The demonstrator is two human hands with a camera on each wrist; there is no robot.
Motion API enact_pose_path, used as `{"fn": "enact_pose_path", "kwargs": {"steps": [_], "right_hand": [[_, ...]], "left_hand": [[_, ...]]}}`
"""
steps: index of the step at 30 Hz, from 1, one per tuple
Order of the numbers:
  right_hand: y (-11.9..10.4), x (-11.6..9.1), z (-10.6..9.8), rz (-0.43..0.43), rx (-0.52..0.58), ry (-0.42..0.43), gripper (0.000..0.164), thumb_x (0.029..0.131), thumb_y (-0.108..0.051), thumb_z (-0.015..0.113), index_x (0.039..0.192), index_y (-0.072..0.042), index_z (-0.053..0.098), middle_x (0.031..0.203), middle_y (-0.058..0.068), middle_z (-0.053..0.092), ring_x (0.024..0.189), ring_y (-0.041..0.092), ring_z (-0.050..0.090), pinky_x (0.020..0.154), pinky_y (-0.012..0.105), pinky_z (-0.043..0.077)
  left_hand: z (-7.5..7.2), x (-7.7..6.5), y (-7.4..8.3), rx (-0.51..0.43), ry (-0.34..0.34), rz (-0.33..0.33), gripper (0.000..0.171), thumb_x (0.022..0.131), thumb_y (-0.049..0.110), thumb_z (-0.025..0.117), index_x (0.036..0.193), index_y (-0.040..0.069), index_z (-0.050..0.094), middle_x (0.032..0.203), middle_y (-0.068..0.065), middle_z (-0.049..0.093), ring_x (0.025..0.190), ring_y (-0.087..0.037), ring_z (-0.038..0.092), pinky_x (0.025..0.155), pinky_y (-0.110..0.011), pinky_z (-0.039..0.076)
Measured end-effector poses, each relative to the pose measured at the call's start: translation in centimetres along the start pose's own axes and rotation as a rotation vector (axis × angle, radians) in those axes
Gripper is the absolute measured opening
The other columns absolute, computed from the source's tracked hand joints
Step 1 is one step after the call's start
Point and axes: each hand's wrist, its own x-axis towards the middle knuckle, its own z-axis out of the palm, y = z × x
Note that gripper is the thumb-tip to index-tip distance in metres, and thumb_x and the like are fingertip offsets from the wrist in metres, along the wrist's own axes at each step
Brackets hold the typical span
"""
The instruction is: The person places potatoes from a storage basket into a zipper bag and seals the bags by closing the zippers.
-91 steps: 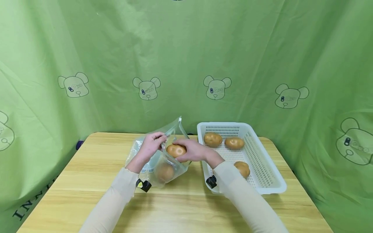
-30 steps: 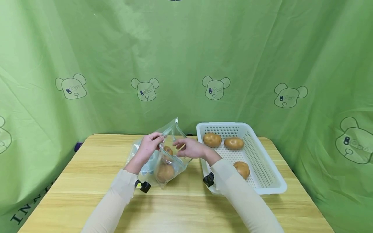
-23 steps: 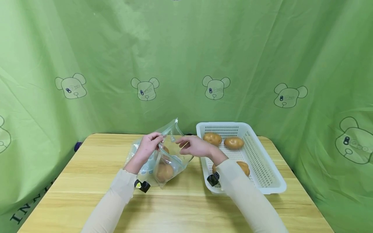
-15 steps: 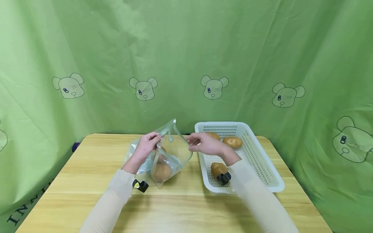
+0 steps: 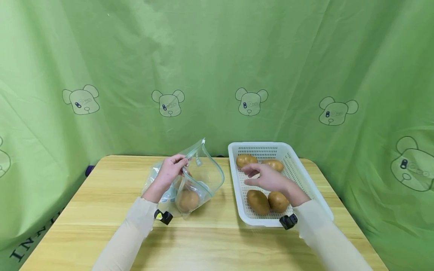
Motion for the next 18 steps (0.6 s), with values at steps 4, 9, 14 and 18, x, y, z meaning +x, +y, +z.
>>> {"fn": "enact_pose_path", "kwargs": {"steps": [4,9,14,18], "right_hand": [[1.1,-1.2,0.4,-0.004,-0.034,0.013,0.048,0.085,-0.022,0.071,0.125,-0.001,0.056,0.12,0.014,0.059,0.11,0.032,0.054,0.093,0.049,0.045],[2.1,-2.2,1.1,-0.027,-0.048,0.051,0.055,0.084,-0.027,0.072,0.129,-0.002,0.053,0.126,0.015,0.056,0.116,0.034,0.051,0.092,0.051,0.045],[3.5,-2.7,1.7,-0.045,-0.035,0.051,0.053,0.082,-0.018,0.075,0.127,0.002,0.054,0.126,0.016,0.056,0.115,0.037,0.05,0.089,0.051,0.046],[4.8,-2.9,2.2,-0.061,-0.02,0.007,0.058,0.078,-0.015,0.077,0.128,0.003,0.053,0.129,0.016,0.054,0.115,0.041,0.049,0.089,0.054,0.045]], "left_hand": [[-0.1,0.0,0.0,-0.012,-0.012,-0.008,0.019,0.094,0.003,0.055,0.102,-0.011,0.063,0.075,-0.01,0.059,0.054,-0.009,0.05,0.048,-0.02,0.047],[-0.4,-0.5,0.8,-0.003,-0.023,-0.012,0.018,0.093,0.001,0.054,0.101,-0.013,0.063,0.078,-0.015,0.059,0.054,-0.009,0.051,0.049,-0.021,0.048],[-0.3,-1.5,2.5,0.008,-0.017,-0.023,0.018,0.093,-0.001,0.053,0.101,-0.014,0.061,0.076,-0.012,0.058,0.055,-0.009,0.05,0.051,-0.02,0.048],[-0.4,-1.5,2.2,0.007,-0.023,-0.025,0.017,0.094,0.0,0.053,0.101,-0.013,0.061,0.075,-0.01,0.059,0.055,-0.009,0.051,0.051,-0.02,0.048]]}}
